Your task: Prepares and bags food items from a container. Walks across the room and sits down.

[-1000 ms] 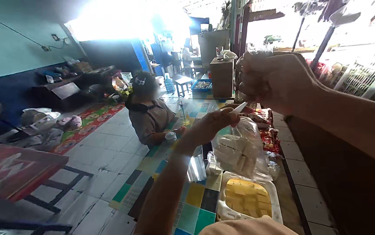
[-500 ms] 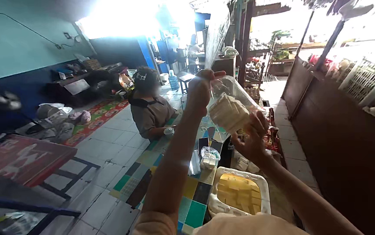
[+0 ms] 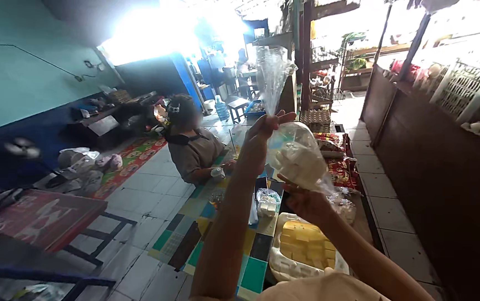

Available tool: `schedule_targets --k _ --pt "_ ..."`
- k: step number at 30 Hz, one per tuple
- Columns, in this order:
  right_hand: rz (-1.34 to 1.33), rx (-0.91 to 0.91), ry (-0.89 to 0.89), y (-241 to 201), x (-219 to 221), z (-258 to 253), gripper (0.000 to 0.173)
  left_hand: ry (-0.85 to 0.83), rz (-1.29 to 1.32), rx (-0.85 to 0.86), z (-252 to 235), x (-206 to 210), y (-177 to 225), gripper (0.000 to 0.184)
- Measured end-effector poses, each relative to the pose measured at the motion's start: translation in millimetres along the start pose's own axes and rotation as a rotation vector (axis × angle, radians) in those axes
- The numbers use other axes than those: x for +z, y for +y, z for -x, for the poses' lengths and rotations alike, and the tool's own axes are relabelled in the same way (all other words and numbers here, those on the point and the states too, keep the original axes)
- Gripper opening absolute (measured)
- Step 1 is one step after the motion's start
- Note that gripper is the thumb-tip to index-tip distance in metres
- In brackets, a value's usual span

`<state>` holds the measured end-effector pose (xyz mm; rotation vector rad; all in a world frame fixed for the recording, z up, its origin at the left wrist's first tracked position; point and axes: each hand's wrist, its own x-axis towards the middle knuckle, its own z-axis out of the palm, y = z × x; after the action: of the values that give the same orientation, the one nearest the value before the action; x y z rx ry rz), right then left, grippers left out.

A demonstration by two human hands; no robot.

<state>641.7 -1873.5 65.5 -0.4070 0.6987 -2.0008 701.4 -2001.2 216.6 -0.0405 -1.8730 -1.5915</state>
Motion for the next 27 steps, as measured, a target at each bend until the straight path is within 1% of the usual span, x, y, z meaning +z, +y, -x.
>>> schedule_targets --k 1,2,3,4,5,6,7,8,9,10,11,12,13,14,15,16,17,18,19,20,21,22,23,24,25,26,27 --pt "0.170 -0.020 0.117 7.6 -0.3 1.7 0.027 0.080 -0.001 -0.015 2.5 5.5 -2.2 0.032" --pt "0.386 -0.104 0.194 17.1 -5.2 4.6 0.035 0.168 -0.017 -0.057 6.8 10.5 -4.2 0.033" --pt "0.591 -0.221 0.212 24.2 -13.1 9.7 0.053 0.230 -0.042 -0.112 13.6 13.6 -6.9 0.035" --pt "0.706 -0.358 0.211 27.9 -18.8 14.5 0.067 0.235 -0.085 -0.159 22.9 14.5 -10.4 0.036" --pt "0.702 -0.491 0.234 30.3 -22.0 14.6 0.060 0.200 -0.129 -0.174 31.0 14.5 -16.0 0.036" --pt "0.594 -0.534 0.215 29.8 -26.9 13.1 0.051 0.119 -0.161 -0.167 38.2 13.6 -19.5 0.034" --pt "0.458 -0.474 0.197 27.0 -31.4 13.3 0.047 0.030 -0.201 -0.158 44.4 12.1 -21.2 0.032" --pt "0.323 -0.358 0.195 23.2 -35.0 14.9 0.045 -0.059 -0.260 -0.150 49.0 10.0 -21.1 0.030" --pt "0.172 -0.218 0.201 19.4 -39.0 17.0 0.051 -0.134 -0.321 -0.151 50.8 7.9 -19.5 0.029" --pt "0.044 -0.076 0.195 18.7 -46.2 18.6 0.054 -0.167 -0.369 -0.148 51.2 8.2 -18.1 0.027" --pt "-0.031 0.042 0.155 24.3 -58.7 20.8 0.052 -0.170 -0.385 -0.137 51.4 9.5 -19.2 0.027" --pt "-0.044 0.096 0.117 33.5 -69.5 24.7 0.045 -0.143 -0.366 -0.131 52.2 11.7 -24.1 0.027" --pt "0.066 0.083 0.112 41.7 -75.0 30.7 0.031 -0.082 -0.337 -0.129 53.3 15.2 -31.1 0.028" --pt "0.264 0.035 0.122 47.9 -73.8 36.8 0.022 -0.002 -0.300 -0.128 53.8 20.1 -37.6 0.028" --pt "0.441 -0.003 0.160 51.0 -65.3 42.4 0.037 0.057 -0.255 -0.138 54.8 23.8 -41.8 0.028" --pt "0.495 -0.065 0.208 53.9 -55.0 45.1 0.048 0.095 -0.212 -0.157 56.7 26.2 -44.1 0.029" --pt "0.471 -0.144 0.210 57.0 -51.5 44.0 0.052 0.109 -0.183 -0.175 59.1 26.9 -45.5 0.029" --pt "0.392 -0.191 0.197 58.3 -51.9 41.1 0.043 0.095 -0.177 -0.196 62.0 25.5 -45.6 0.030" --pt "0.299 -0.183 0.166 56.8 -54.3 39.0 0.028 0.047 -0.192 -0.213 64.8 21.4 -44.9 0.030" --pt "0.230 -0.121 0.103 53.4 -59.2 39.0 0.029 -0.024 -0.219 -0.208 66.9 15.1 -44.3 0.030" --pt "0.195 -0.022 0.040 47.9 -64.4 40.9 0.043 -0.095 -0.252 -0.168 67.8 7.8 -44.9 0.029" --pt "0.168 0.094 0.010 42.7 -70.7 40.1 0.052 -0.147 -0.285 -0.099 67.5 1.2 -46.8 0.029" --pt "0.200 0.177 -0.019 38.6 -78.8 37.4 0.053 -0.179 -0.304 -0.019 67.5 -4.1 -49.6 0.028" --pt "0.346 0.202 -0.009 31.7 -82.5 35.4 0.043 -0.192 -0.293 0.046 68.6 -7.7 -53.5 0.028" --pt "0.576 0.128 0.087 23.3 -77.4 34.2 0.031 -0.190 -0.254 0.075 70.3 -10.2 -56.4 0.028" --pt "0.821 -0.056 0.177 15.3 -71.8 32.9 0.024 -0.175 -0.206 0.075 71.4 -11.9 -57.5 0.029" --pt "1.035 -0.319 0.190 3.4 -64.8 33.2 0.030 -0.156 -0.161 0.062 71.6 -13.7 -57.5 0.031"
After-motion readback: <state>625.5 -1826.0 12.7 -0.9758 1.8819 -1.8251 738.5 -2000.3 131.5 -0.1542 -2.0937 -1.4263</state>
